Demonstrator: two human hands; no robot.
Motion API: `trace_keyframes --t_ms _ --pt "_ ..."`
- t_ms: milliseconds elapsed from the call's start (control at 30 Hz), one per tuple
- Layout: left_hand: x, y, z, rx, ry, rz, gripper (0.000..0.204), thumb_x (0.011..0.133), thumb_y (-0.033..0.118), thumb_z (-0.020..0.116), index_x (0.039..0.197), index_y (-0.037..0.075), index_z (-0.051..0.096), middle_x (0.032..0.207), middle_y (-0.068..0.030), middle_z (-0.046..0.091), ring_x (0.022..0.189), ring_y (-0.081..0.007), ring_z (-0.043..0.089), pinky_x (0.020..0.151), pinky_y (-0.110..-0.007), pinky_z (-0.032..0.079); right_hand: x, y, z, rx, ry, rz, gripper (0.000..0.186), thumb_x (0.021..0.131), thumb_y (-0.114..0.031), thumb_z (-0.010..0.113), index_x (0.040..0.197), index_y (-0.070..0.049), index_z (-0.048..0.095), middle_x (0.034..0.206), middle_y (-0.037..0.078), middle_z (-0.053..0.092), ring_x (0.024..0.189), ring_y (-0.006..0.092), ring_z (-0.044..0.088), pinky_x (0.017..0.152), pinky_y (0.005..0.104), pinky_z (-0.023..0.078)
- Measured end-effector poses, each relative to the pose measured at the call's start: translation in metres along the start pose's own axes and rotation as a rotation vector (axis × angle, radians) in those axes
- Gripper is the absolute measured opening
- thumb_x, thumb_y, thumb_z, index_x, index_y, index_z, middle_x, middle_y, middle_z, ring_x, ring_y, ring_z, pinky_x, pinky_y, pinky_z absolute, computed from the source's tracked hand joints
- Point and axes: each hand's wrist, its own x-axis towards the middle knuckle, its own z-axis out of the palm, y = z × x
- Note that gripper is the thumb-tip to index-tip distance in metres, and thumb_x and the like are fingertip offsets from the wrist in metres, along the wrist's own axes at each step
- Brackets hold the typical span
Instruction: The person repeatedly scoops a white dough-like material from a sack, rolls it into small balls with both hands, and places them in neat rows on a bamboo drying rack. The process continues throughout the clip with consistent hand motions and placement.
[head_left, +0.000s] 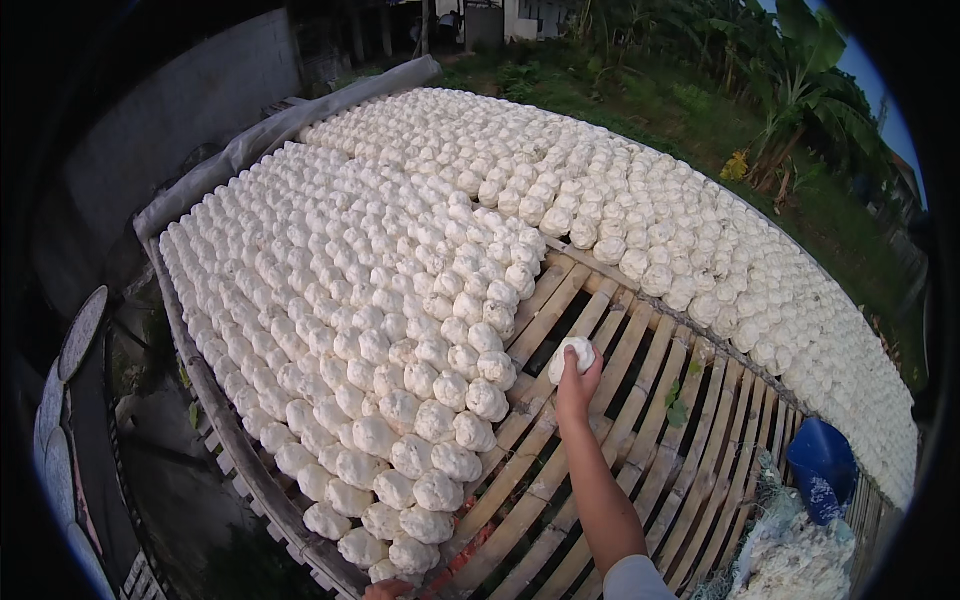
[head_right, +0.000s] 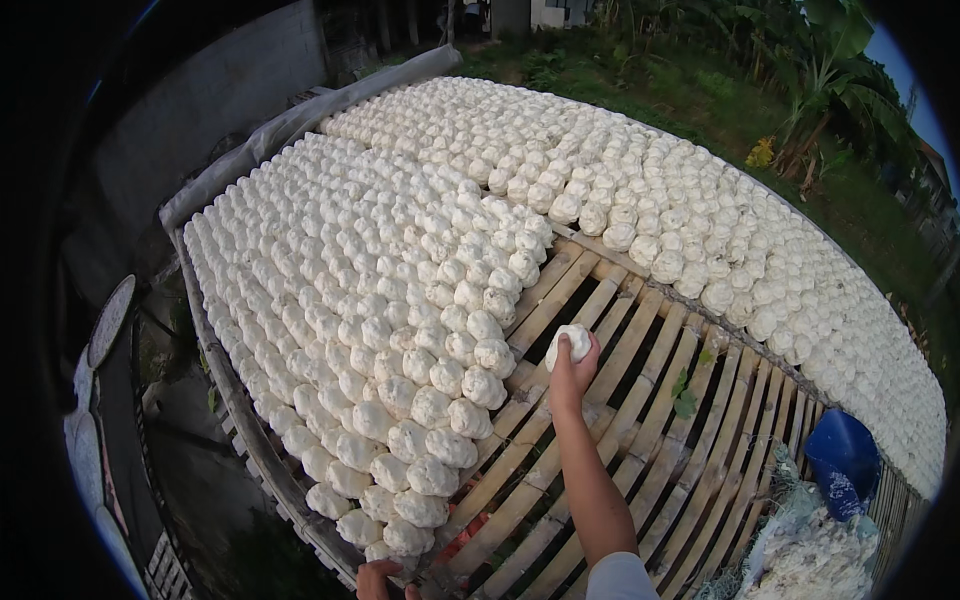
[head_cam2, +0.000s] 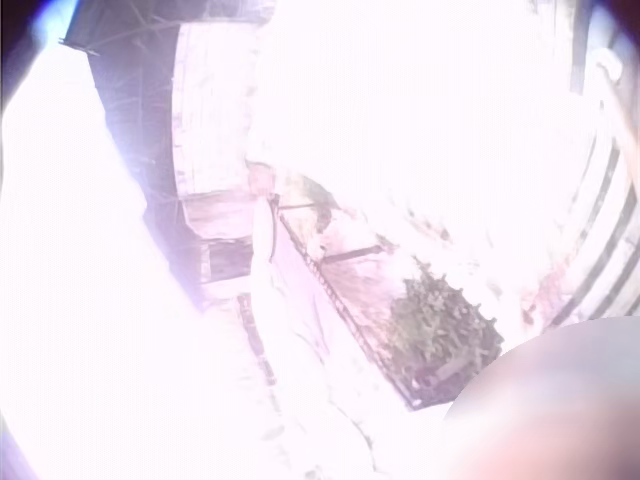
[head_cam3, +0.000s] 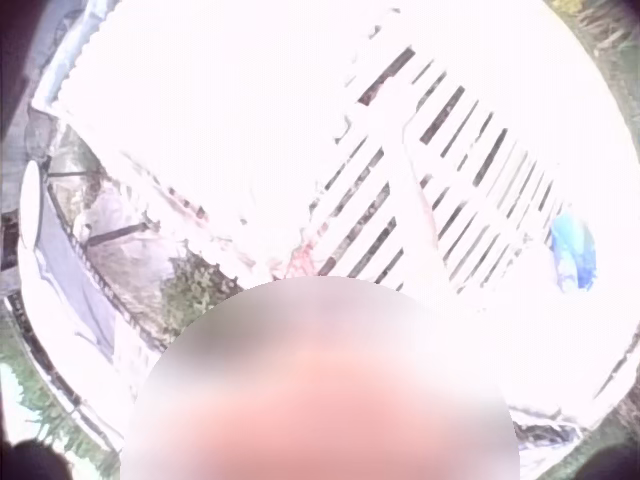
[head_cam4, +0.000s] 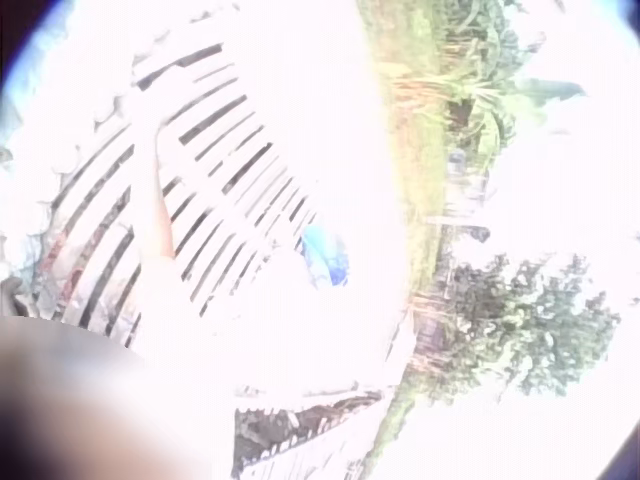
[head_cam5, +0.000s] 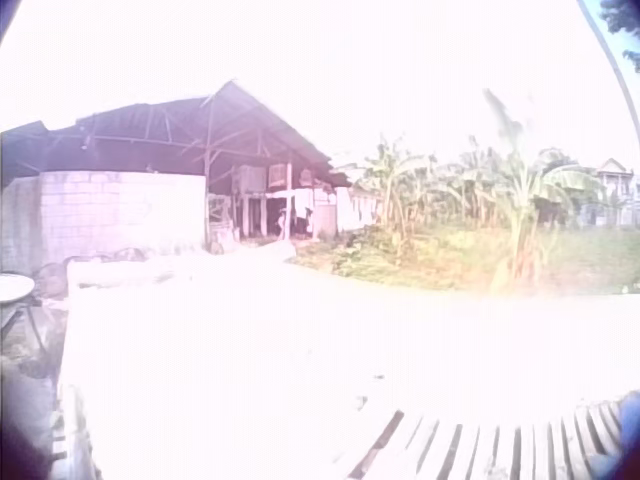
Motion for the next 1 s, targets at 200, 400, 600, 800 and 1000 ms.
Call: trace_keyframes --t_ms 200,400,600,800,1000 --pt "0.004 0.007 -0.002 -0.145 -0.006 0.043 0.031 0.082 0.017 0.076 0.108 0.003 0.069 0.098 -0.0189 0.067 0.089 -0.0404 0.063 0.078 -0.048 0.053 0.007 0.037 0.059 -0.420 -0.397 -0.351 0.052 0.109 -0.028 0.058 0.151 0.000 0.046 0.150 0.026 0.050 0.139 0.0431 0.048 0.118 0.0530 0.039" --pt "0.001 -0.003 0.003 0.001 0.031 0.138 0.027 0.087 0.012 0.072 0.112 0.004 0.068 0.103 -0.0195 0.068 0.093 -0.0389 0.064 0.085 -0.047 0.053 -0.033 0.012 -0.034 -0.297 -0.550 -0.267 0.055 0.116 -0.032 0.041 0.162 0.000 0.039 0.170 0.024 0.034 0.159 0.0380 0.030 0.127 0.0469 0.030" --pt "-0.011 -0.013 0.004 -0.113 -0.044 0.114 0.024 0.095 0.024 0.063 0.101 0.001 0.062 0.098 -0.0165 0.061 0.095 -0.0375 0.060 0.087 -0.046 0.047 -0.214 -0.064 -0.261 -0.299 -0.343 0.063 0.043 0.115 -0.029 0.051 0.142 0.002 0.064 0.142 0.018 0.066 0.134 0.0271 0.062 0.114 0.0381 0.046" --pt "-0.009 -0.010 0.009 -0.129 -0.041 0.121 0.033 0.100 0.030 0.061 0.102 -0.003 0.061 0.099 -0.0171 0.061 0.094 -0.0367 0.060 0.086 -0.048 0.047 -0.342 -0.163 -0.483 -0.462 0.068 0.175 0.030 0.108 -0.022 0.066 0.126 0.001 0.073 0.117 0.011 0.076 0.106 0.0154 0.070 0.091 0.0317 0.057" --pt "-0.061 0.060 0.022 -0.299 -0.319 0.213 0.024 0.095 0.022 0.068 0.108 0.002 0.065 0.106 -0.0191 0.066 0.098 -0.0359 0.064 0.090 -0.047 0.050 -0.352 -0.216 -0.663 -0.713 0.471 0.047 0.032 0.102 -0.022 0.070 0.123 0.001 0.074 0.119 0.018 0.075 0.109 0.0278 0.073 0.091 0.0380 0.059"
